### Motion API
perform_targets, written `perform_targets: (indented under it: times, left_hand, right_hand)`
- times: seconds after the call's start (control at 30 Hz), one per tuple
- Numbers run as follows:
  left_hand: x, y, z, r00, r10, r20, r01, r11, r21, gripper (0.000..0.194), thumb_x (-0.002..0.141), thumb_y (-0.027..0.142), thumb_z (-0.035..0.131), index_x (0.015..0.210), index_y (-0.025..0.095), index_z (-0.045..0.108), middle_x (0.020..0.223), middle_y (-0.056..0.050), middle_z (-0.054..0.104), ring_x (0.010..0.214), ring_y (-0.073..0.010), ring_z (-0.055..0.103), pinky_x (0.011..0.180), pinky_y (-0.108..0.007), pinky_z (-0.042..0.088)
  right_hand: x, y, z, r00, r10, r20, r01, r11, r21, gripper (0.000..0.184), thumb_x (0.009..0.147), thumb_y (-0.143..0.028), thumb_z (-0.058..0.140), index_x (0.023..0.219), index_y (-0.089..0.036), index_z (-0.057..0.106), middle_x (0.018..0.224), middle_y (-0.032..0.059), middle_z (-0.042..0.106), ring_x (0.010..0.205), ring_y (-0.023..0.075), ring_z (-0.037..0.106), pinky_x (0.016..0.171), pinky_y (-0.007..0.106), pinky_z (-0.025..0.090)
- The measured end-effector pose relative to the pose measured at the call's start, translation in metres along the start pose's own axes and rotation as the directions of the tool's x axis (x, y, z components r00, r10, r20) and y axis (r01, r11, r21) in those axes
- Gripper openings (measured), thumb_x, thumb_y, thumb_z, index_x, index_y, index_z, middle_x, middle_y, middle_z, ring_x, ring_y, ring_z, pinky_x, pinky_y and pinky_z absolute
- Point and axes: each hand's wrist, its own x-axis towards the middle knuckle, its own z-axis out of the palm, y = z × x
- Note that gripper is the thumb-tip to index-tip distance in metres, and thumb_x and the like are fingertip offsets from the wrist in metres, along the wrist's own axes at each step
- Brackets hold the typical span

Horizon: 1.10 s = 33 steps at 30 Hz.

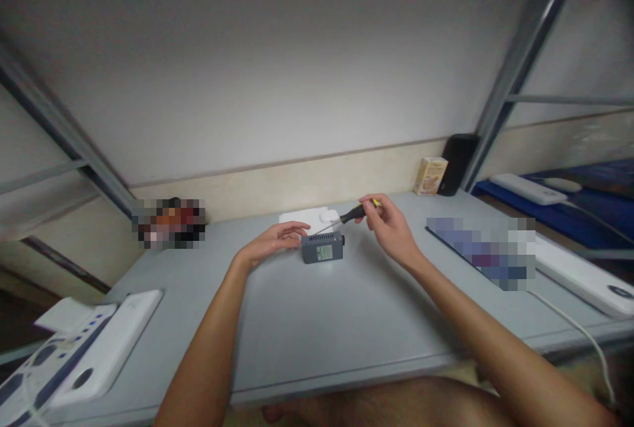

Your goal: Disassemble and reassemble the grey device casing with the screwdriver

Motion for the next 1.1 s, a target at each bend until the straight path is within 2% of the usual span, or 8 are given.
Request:
perform_targets:
  times: [0.13, 0.37, 0.6, 0.77, 0.83, 0.9, 1.0, 1.1]
  left_hand:
    - [-0.001, 0.0, 0.002, 0.999, 0.018, 0.033, -0.015, 0.997, -0.076, 0.049, 0.082, 0.03, 0.075, 0.129, 0.023, 0.067, 0.123, -0.011, 0.068, 0.099, -0.0202, 0.064, 0.09, -0.033, 0.047]
    - [0.0, 0.004, 0.004, 0.999, 0.028, 0.029, -0.025, 0.994, -0.103, 0.046, 0.078, 0.03, 0.08, 0.122, 0.02, 0.07, 0.119, -0.011, 0.068, 0.096, -0.0201, 0.063, 0.09, -0.033, 0.047]
    - [0.004, 0.0, 0.006, 1.0, 0.008, 0.026, -0.006, 0.997, -0.081, 0.041, 0.077, 0.035, 0.081, 0.112, 0.017, 0.072, 0.086, -0.005, 0.068, 0.081, -0.0182, 0.061, 0.077, -0.029, 0.045]
    - [0.008, -0.003, 0.009, 1.0, 0.024, 0.003, -0.024, 0.996, -0.083, 0.037, 0.076, 0.035, 0.08, 0.108, 0.017, 0.074, 0.091, -0.006, 0.069, 0.083, -0.0189, 0.062, 0.078, -0.029, 0.045]
    - [0.009, -0.004, 0.011, 0.999, 0.034, -0.01, -0.035, 0.996, -0.088, 0.035, 0.076, 0.033, 0.079, 0.106, 0.017, 0.074, 0.094, -0.006, 0.07, 0.083, -0.0186, 0.061, 0.078, -0.029, 0.045]
    - [0.01, -0.005, 0.012, 0.999, 0.045, -0.012, -0.046, 0.994, -0.097, 0.032, 0.076, 0.031, 0.078, 0.105, 0.017, 0.074, 0.095, -0.006, 0.07, 0.082, -0.0182, 0.06, 0.079, -0.03, 0.045]
    - [0.012, -0.005, 0.015, 0.999, 0.045, -0.015, -0.046, 0.992, -0.114, 0.032, 0.075, 0.029, 0.075, 0.104, 0.016, 0.073, 0.095, -0.007, 0.069, 0.082, -0.0189, 0.06, 0.078, -0.031, 0.045]
    - [0.014, -0.005, 0.02, 0.999, 0.024, -0.036, -0.028, 0.994, -0.109, 0.029, 0.074, 0.029, 0.072, 0.1, 0.016, 0.071, 0.092, -0.007, 0.067, 0.081, -0.0195, 0.059, 0.073, -0.029, 0.044]
  right_hand:
    - [-0.006, -0.009, 0.004, 0.997, -0.034, 0.075, 0.037, 0.998, -0.047, 0.035, 0.098, -0.053, 0.055, 0.11, -0.021, 0.06, 0.077, 0.004, 0.071, 0.065, 0.0163, 0.057, 0.06, 0.028, 0.041]
    - [-0.008, -0.012, 0.007, 0.994, -0.059, 0.097, 0.066, 0.995, -0.076, 0.031, 0.099, -0.05, 0.054, 0.11, -0.021, 0.06, 0.08, 0.0043, 0.071, 0.07, 0.0173, 0.061, 0.064, 0.028, 0.043]
    - [-0.002, -0.032, 0.01, 0.978, -0.119, 0.17, 0.151, 0.971, -0.186, 0.031, 0.1, -0.047, 0.053, 0.118, -0.024, 0.063, 0.082, 0.0035, 0.072, 0.071, 0.0181, 0.06, 0.064, 0.029, 0.042]
    - [0.01, -0.059, 0.028, 0.909, -0.269, 0.317, 0.339, 0.922, -0.189, 0.042, 0.102, -0.032, 0.049, 0.143, -0.027, 0.056, 0.114, 0.0062, 0.072, 0.089, 0.0192, 0.065, 0.079, 0.031, 0.048]
    - [0.015, -0.069, 0.038, 0.874, -0.318, 0.368, 0.4, 0.9, -0.173, 0.044, 0.101, -0.023, 0.045, 0.144, -0.028, 0.055, 0.127, 0.0055, 0.068, 0.104, 0.02, 0.064, 0.09, 0.032, 0.048]
    - [0.018, -0.077, 0.047, 0.845, -0.334, 0.418, 0.436, 0.883, -0.175, 0.046, 0.1, -0.017, 0.041, 0.142, -0.028, 0.056, 0.13, 0.0046, 0.067, 0.11, 0.02, 0.064, 0.095, 0.034, 0.047]
    - [0.022, -0.082, 0.053, 0.842, -0.313, 0.439, 0.438, 0.872, -0.219, 0.044, 0.099, -0.015, 0.041, 0.136, -0.029, 0.059, 0.117, 0.0037, 0.071, 0.097, 0.0192, 0.066, 0.087, 0.033, 0.048]
    - [0.024, -0.073, 0.048, 0.903, -0.276, 0.328, 0.381, 0.868, -0.318, 0.027, 0.097, -0.027, 0.054, 0.123, -0.028, 0.064, 0.1, 0.0024, 0.073, 0.079, 0.0177, 0.063, 0.075, 0.03, 0.046]
